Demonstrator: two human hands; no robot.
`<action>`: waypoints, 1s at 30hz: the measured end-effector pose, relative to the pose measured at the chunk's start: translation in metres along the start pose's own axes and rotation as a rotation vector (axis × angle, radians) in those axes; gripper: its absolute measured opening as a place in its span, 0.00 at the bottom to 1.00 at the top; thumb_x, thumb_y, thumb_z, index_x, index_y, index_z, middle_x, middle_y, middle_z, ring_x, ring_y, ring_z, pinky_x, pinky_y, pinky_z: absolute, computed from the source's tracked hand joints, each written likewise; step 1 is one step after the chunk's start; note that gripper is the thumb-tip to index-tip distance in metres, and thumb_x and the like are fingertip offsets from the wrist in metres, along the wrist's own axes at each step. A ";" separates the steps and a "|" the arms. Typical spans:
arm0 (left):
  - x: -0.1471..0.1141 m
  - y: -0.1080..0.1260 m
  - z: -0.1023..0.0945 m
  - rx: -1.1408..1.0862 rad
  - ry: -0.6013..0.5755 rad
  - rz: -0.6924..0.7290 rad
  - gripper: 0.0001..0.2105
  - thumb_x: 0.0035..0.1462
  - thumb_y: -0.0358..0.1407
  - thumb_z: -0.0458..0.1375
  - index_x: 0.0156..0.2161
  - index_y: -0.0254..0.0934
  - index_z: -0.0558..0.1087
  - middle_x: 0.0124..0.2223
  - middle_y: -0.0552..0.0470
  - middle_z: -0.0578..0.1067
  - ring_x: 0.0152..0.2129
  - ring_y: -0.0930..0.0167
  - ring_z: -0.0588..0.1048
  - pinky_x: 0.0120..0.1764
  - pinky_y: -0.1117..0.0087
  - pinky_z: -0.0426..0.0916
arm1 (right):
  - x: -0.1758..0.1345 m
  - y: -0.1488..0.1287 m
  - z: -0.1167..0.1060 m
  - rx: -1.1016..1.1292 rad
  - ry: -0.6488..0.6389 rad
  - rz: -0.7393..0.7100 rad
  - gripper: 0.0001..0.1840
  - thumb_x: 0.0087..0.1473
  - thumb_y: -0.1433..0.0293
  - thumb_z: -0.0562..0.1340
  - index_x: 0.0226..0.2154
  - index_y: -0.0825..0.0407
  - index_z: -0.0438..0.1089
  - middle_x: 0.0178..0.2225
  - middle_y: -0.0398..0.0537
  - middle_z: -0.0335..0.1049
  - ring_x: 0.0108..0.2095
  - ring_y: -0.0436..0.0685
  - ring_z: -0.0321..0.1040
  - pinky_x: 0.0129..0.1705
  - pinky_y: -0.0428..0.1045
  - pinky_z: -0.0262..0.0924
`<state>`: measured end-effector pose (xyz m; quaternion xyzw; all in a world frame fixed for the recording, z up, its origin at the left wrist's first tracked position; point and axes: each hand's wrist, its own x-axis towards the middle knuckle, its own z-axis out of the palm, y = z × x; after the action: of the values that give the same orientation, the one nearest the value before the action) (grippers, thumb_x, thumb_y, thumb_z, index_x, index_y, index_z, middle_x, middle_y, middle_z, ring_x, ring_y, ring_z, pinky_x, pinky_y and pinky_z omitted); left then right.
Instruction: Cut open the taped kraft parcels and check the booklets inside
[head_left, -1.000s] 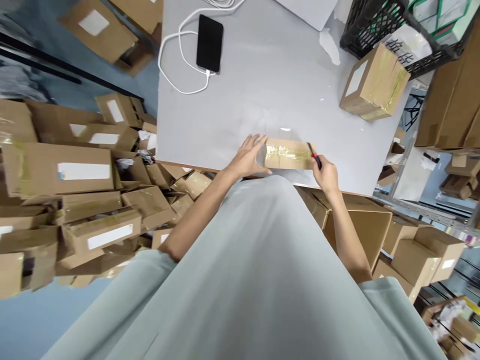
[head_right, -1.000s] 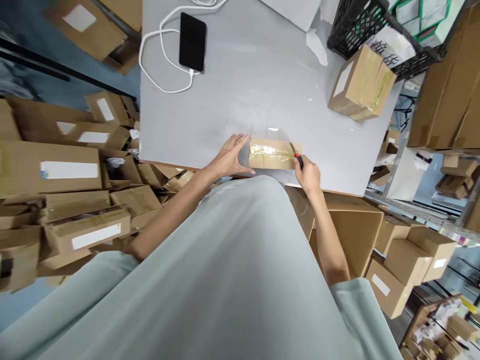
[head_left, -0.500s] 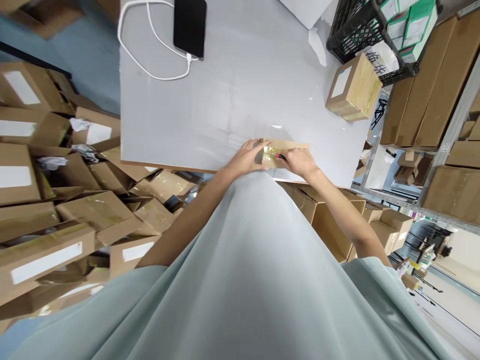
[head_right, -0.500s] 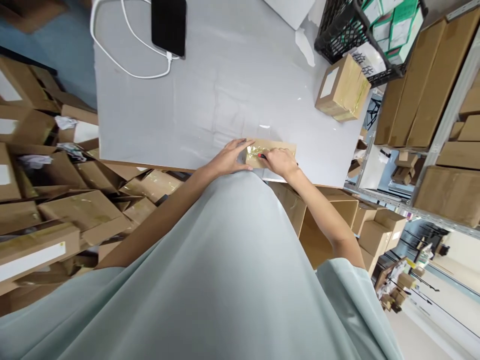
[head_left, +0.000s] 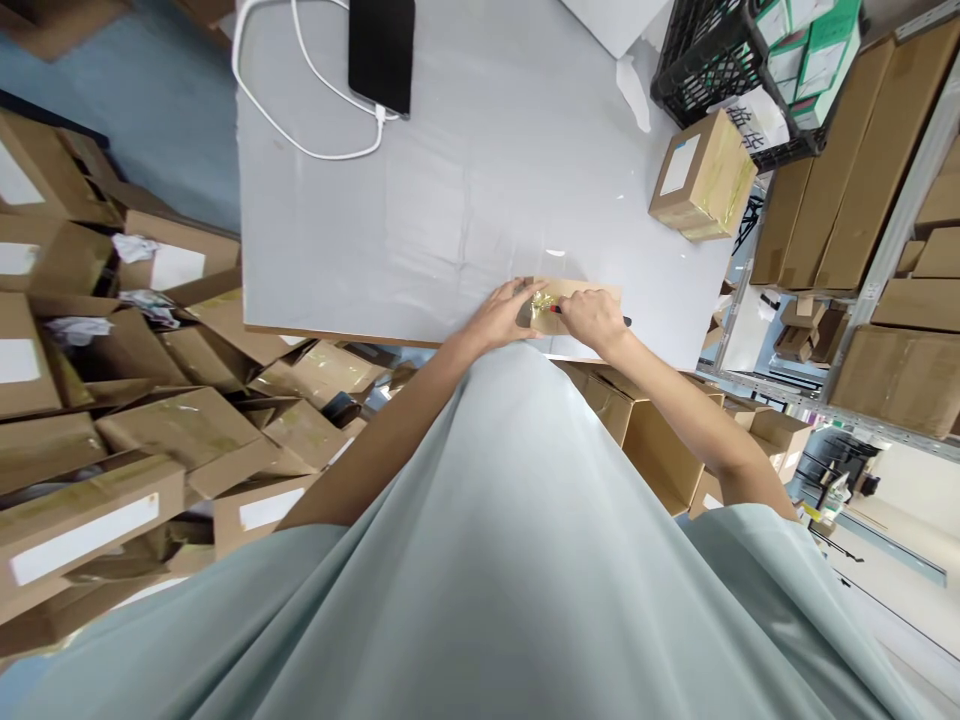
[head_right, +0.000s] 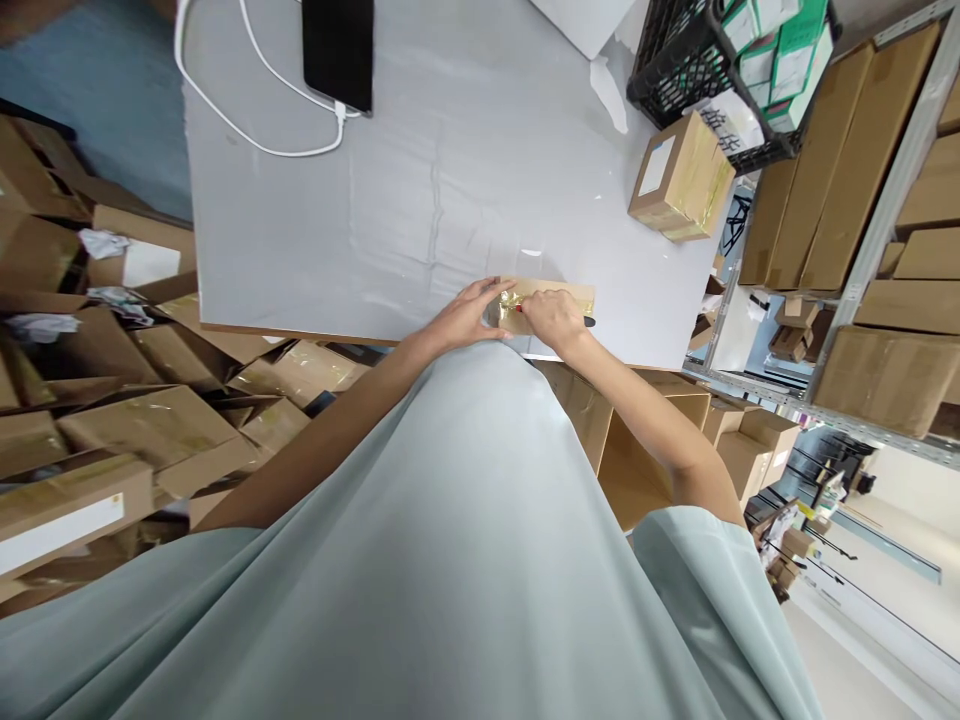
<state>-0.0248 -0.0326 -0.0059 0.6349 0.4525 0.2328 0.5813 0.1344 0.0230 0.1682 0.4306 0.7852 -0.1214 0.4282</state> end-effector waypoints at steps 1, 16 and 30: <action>0.000 -0.001 0.000 -0.007 0.004 0.004 0.54 0.52 0.42 0.76 0.80 0.50 0.57 0.81 0.42 0.55 0.78 0.47 0.56 0.77 0.45 0.55 | 0.002 -0.003 -0.001 -0.009 0.004 -0.007 0.21 0.76 0.71 0.53 0.56 0.61 0.79 0.51 0.75 0.82 0.55 0.73 0.81 0.56 0.59 0.68; 0.000 -0.003 0.004 -0.018 0.029 -0.054 0.54 0.55 0.53 0.74 0.81 0.49 0.56 0.81 0.41 0.55 0.79 0.47 0.55 0.78 0.44 0.53 | -0.025 0.125 0.078 -0.042 0.017 0.201 0.21 0.77 0.66 0.56 0.50 0.57 0.83 0.46 0.72 0.84 0.48 0.71 0.79 0.47 0.58 0.63; -0.023 0.014 -0.011 0.001 0.082 -0.256 0.54 0.57 0.58 0.70 0.82 0.50 0.53 0.80 0.42 0.59 0.77 0.46 0.59 0.73 0.43 0.64 | -0.031 0.197 0.203 0.990 0.316 0.396 0.25 0.71 0.46 0.64 0.37 0.50 0.78 0.36 0.52 0.84 0.33 0.57 0.77 0.39 0.49 0.66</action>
<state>-0.0410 -0.0445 0.0149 0.5623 0.5532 0.1824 0.5870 0.4117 0.0099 0.1045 0.7327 0.5932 -0.3269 0.0664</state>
